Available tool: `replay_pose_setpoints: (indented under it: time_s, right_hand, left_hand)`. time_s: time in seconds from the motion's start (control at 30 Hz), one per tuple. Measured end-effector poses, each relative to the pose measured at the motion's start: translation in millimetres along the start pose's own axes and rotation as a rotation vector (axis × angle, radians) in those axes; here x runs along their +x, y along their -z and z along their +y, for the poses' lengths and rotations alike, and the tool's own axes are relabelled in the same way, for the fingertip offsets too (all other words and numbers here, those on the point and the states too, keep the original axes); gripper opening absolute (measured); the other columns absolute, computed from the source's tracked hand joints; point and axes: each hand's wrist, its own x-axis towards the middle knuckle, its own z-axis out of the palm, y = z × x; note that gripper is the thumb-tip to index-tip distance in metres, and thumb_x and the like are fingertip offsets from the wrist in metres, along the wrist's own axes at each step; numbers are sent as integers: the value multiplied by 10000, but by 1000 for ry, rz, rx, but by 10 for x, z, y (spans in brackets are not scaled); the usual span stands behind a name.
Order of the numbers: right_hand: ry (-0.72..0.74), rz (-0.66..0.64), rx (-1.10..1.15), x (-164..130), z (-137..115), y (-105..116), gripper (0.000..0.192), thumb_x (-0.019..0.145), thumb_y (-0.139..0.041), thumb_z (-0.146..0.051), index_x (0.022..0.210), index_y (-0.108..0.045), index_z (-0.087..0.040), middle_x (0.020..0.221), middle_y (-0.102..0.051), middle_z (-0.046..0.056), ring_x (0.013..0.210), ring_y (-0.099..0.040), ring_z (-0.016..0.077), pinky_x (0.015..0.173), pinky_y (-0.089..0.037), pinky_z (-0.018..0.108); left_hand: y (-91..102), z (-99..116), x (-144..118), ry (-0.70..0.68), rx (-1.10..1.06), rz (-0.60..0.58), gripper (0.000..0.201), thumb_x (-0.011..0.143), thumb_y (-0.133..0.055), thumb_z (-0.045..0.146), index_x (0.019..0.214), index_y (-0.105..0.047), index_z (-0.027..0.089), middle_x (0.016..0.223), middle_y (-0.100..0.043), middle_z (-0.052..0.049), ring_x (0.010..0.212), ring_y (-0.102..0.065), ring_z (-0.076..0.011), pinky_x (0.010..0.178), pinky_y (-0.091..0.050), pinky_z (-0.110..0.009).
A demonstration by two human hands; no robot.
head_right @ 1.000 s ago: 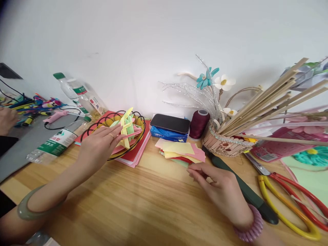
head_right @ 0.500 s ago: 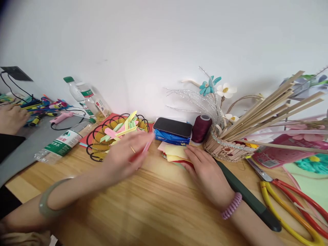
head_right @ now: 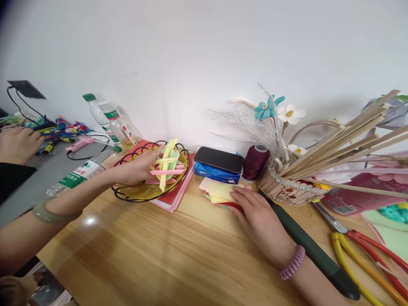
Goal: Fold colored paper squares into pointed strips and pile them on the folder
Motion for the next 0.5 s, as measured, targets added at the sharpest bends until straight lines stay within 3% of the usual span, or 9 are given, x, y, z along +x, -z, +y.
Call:
replay_pose_setpoints:
  time_s: [0.1, 0.17, 0.23, 0.33, 0.43, 0.5]
  right_hand:
    - [-3, -19, 7, -4, 9, 5, 328, 897, -422, -343, 1125, -567, -159, 1175, -581, 113, 1108, -510, 231, 936, -428, 424]
    - [-3, -25, 13, 4, 12, 10, 323, 895, -425, -344, 1115, -574, -161, 1177, -579, 111, 1107, -510, 229, 938, -428, 421]
    - [-3, -27, 20, 20, 10, 14, 323, 895, -425, -338, 1122, -570, -160, 1191, -568, 112, 1114, -504, 226, 946, -423, 419]
    - [-6, -24, 32, 54, -3, 8, 329, 896, -417, -338, 1135, -561, -164, 1201, -560, 111, 1120, -501, 224, 948, -423, 417]
    - [-1, -27, 43, 79, -17, -16, 328, 891, -423, -352, 1131, -564, -181, 1199, -565, 103, 1118, -508, 227, 941, -431, 422]
    - [4, -32, 47, 80, -21, -32, 325, 885, -433, -356, 1132, -564, -191, 1199, -568, 100, 1118, -511, 232, 937, -434, 431]
  left_hand:
    - [125, -77, 3, -37, -10, -29, 668, 715, -598, 406, 1306, -373, 193, 1237, -504, -92, 1142, -451, -298, 934, -362, -359]
    - [238, -164, -35, -20, -35, -62, 592, 731, -569, 389, 1274, -417, 206, 1278, -479, -68, 1168, -437, -283, 947, -362, -337]
    - [338, -232, -95, 34, -60, -103, 645, 758, -533, 367, 1342, -317, 196, 1370, -388, -74, 1226, -386, -275, 968, -353, -333]
    - [399, -227, -187, 14, 3, -225, 883, 717, -602, 391, 1417, -102, 190, 1490, -115, -99, 1344, -156, -301, 1048, -256, -375]
    - [323, -116, -198, -114, 103, -294, 1076, 659, -661, 423, 1422, 52, 164, 1480, 132, -136, 1351, 82, -332, 1081, -127, -446]
    - [232, -54, -133, -56, 171, -273, 1112, 648, -665, 418, 1411, 109, 184, 1462, 190, -154, 1334, 143, -351, 1060, -102, -511]
